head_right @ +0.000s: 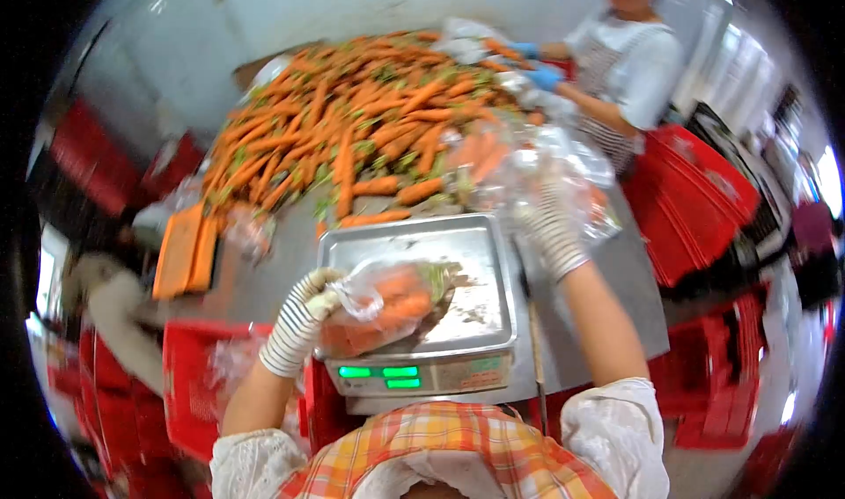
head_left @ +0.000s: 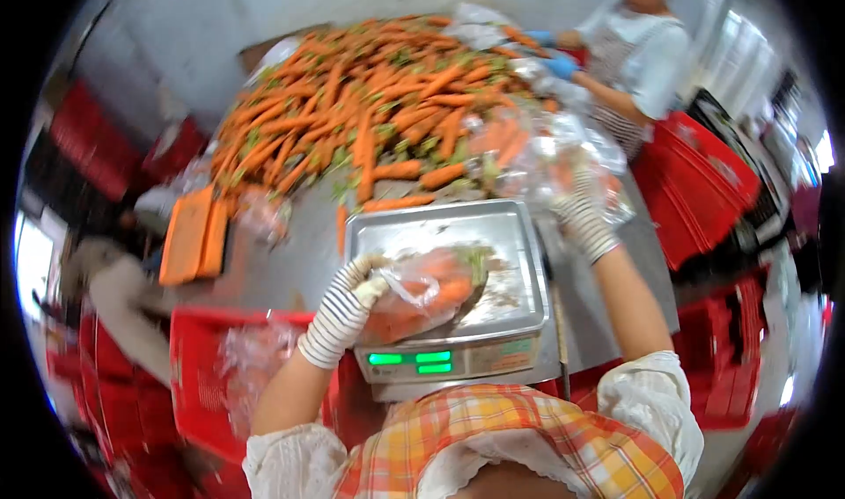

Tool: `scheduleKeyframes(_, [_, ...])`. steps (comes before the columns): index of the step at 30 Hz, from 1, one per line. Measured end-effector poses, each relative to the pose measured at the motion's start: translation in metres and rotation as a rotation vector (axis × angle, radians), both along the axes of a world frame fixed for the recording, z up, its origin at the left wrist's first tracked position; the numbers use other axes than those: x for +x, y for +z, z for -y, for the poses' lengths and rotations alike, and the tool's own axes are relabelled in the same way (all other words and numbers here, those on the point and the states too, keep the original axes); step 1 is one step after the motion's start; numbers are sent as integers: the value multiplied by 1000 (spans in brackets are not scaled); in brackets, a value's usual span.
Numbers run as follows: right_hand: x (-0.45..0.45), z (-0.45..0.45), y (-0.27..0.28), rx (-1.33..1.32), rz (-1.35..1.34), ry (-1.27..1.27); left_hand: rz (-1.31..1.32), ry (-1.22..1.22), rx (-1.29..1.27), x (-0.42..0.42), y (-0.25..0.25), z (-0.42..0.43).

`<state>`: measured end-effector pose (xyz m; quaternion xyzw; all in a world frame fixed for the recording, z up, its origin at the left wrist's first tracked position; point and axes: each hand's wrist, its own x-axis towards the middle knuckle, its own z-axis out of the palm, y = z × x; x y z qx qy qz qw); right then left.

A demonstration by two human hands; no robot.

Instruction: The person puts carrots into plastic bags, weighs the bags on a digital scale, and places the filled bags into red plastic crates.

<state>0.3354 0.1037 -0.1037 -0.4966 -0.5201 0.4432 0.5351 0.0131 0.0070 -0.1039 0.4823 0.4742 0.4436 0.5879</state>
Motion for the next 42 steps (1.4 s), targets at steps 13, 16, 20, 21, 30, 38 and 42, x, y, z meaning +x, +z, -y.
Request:
scheduleKeyframes(13, [228,-176,31,-17,-132,-282,-29,1443,361,-194,3,216])
scheduleKeyframes(16, [296,-191,88,125,-10,-159,-162,1518,299,-233,-36,252])
scheduleKeyframes(20, [315,-168,170,321,538,268,128,1529,437,-237,-75,229])
scheduleKeyframes(21, [285,-143,193,329,481,268,102,1525,390,-232,-94,220])
scheduleKeyframes(30, [135,-51,174,460,497,420,242,835,-158,-182,-263,113])
scheduleKeyframes(38, [-142,70,126,-30,-87,645,-1092,32,-217,-236,-143,93])
scheduleKeyframes(42, [-134,60,118,-94,163,719,-1167,301,140,-197,-41,60])
